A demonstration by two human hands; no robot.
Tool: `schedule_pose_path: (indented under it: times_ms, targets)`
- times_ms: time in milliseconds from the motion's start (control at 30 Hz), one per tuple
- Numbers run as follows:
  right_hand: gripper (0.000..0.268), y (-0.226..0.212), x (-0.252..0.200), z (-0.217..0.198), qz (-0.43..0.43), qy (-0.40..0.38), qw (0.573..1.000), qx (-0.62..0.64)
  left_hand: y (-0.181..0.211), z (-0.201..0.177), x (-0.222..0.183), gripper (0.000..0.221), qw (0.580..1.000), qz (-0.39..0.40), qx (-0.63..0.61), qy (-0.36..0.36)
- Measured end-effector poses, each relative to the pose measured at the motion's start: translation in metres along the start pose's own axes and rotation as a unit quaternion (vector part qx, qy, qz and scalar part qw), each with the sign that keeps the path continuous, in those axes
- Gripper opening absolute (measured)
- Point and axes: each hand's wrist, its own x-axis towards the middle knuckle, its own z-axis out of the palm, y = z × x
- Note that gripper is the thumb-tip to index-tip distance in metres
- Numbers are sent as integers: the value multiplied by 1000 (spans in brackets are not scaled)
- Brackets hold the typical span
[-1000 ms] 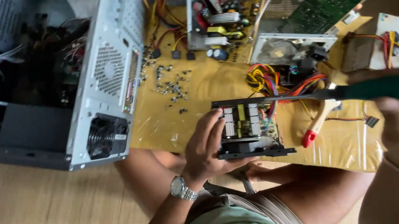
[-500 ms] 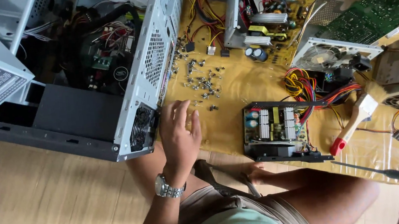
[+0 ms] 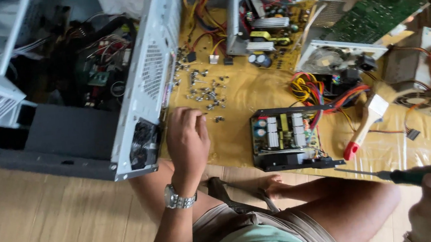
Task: Cleaning a computer power supply unit with a brush and using a screwdriver to disassemble or adjust its components.
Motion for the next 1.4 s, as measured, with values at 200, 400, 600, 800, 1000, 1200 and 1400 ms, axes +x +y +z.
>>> schedule_pose_path:
  times_ms: [200, 400, 600, 800, 1000, 1200, 1400]
  targets:
    - [61, -10, 14, -5, -61, 148, 986, 39, 12, -11, 3, 3, 996, 43, -64, 51]
    - [44, -15, 0, -13, 223, 264, 886, 307, 89, -42, -10, 13, 854, -175, -488, -42]
    - [37, -73, 10, -1, 183, 118, 802, 557, 135, -20, -35, 14, 615, -211, -748, -131]
    - [37, -77, -1, 9, 160, 116, 791, 580, 144, -5, -45, 10, 568, -261, -766, -152]
    - [40, -80, 4, 10, 148, 116, 834, 518, 147, -5, -52, 11, 588, -261, -752, -145]
    - [39, -82, 3, 10, 144, 117, 837, 515, 149, -8, -49, 11, 637, -222, -724, -146]
    - [53, -92, 12, 5, 274, 102, 831, 473, 151, -17, -39, 8, 766, -67, -624, -138]
